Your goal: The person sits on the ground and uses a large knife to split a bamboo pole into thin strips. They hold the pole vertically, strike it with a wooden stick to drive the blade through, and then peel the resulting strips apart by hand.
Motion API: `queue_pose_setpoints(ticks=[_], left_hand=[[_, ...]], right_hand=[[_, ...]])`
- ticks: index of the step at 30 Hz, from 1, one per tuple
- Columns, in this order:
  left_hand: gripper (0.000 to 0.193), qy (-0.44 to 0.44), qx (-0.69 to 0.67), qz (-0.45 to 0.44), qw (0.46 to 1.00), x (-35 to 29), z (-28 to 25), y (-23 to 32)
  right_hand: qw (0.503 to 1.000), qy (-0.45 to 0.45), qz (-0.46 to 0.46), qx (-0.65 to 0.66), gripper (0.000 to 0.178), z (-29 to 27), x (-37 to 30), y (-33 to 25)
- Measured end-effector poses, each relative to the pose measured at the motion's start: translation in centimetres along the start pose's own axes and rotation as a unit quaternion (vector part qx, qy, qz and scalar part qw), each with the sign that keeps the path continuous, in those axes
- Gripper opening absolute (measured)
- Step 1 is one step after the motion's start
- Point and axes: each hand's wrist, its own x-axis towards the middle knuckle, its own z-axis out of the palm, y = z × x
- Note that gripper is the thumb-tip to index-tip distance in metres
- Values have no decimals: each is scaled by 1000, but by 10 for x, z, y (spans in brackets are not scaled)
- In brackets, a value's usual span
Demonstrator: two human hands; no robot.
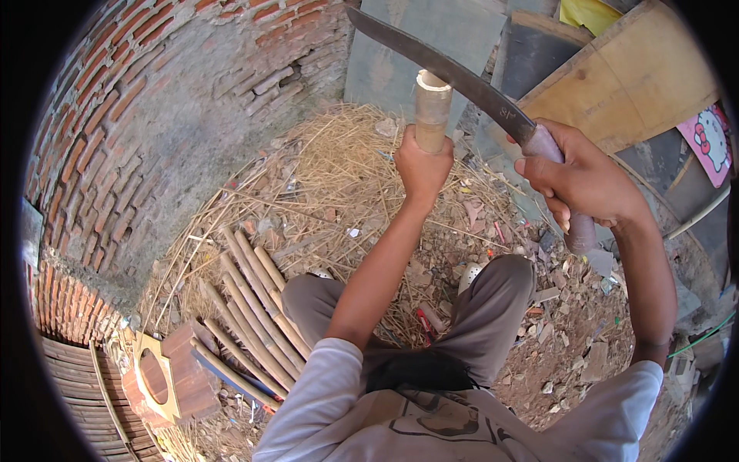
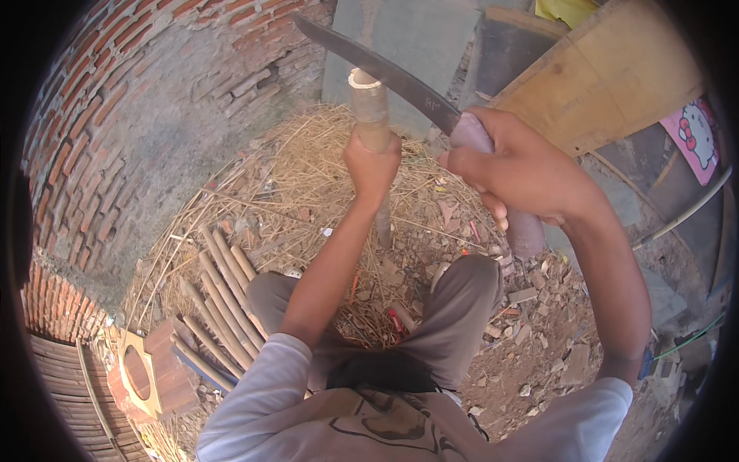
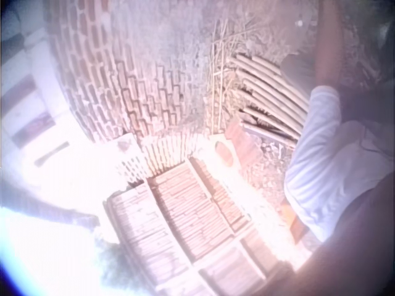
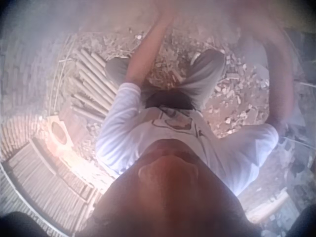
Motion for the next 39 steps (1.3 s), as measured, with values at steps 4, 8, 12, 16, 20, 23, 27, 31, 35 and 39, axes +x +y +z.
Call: queue_pose_setpoints(ticks=[4, 8, 12, 16, 20, 23, 27, 31, 35, 39], left_hand=[[22, 10, -12, -2, 1000, -1, 3, 7], [23, 21, -5, 8, 1000, 1, -2, -3], [23, 12, 2, -1, 1000, 1, -1, -1], [22, -13, 19, 19, 1000, -6, -1, -12], [22, -16, 4, 5, 1000, -7, -5, -15], [22, -24, 2, -7, 1000, -9, -4, -14], [22, -27, 21, -4, 999, -12, -3, -13], [23, -34, 37, -7, 999, -12, -2, -11], [23, -16, 7, 9, 1000, -12, -2, -13], [22, -13, 5, 16, 1000, -12, -4, -15]], right_hand=[[995, 22, 5, 95, 24, 0, -10, 6], [992, -11, 0, 128, 17, 5, -16, 20], [982, 1, 25, 185, 13, 14, -24, 16], [985, -17, 20, 172, 14, 13, -23, 24], [978, -35, 40, 199, 20, 14, -20, 21], [965, -51, 62, 250, 20, 11, -17, 17], [963, -27, 47, 264, 19, 21, -13, 30], [974, -7, 52, 222, 19, 21, -14, 26], [972, 22, 58, 228, 23, 18, -21, 11], [979, 41, 45, 194, 26, 25, -24, 8]])
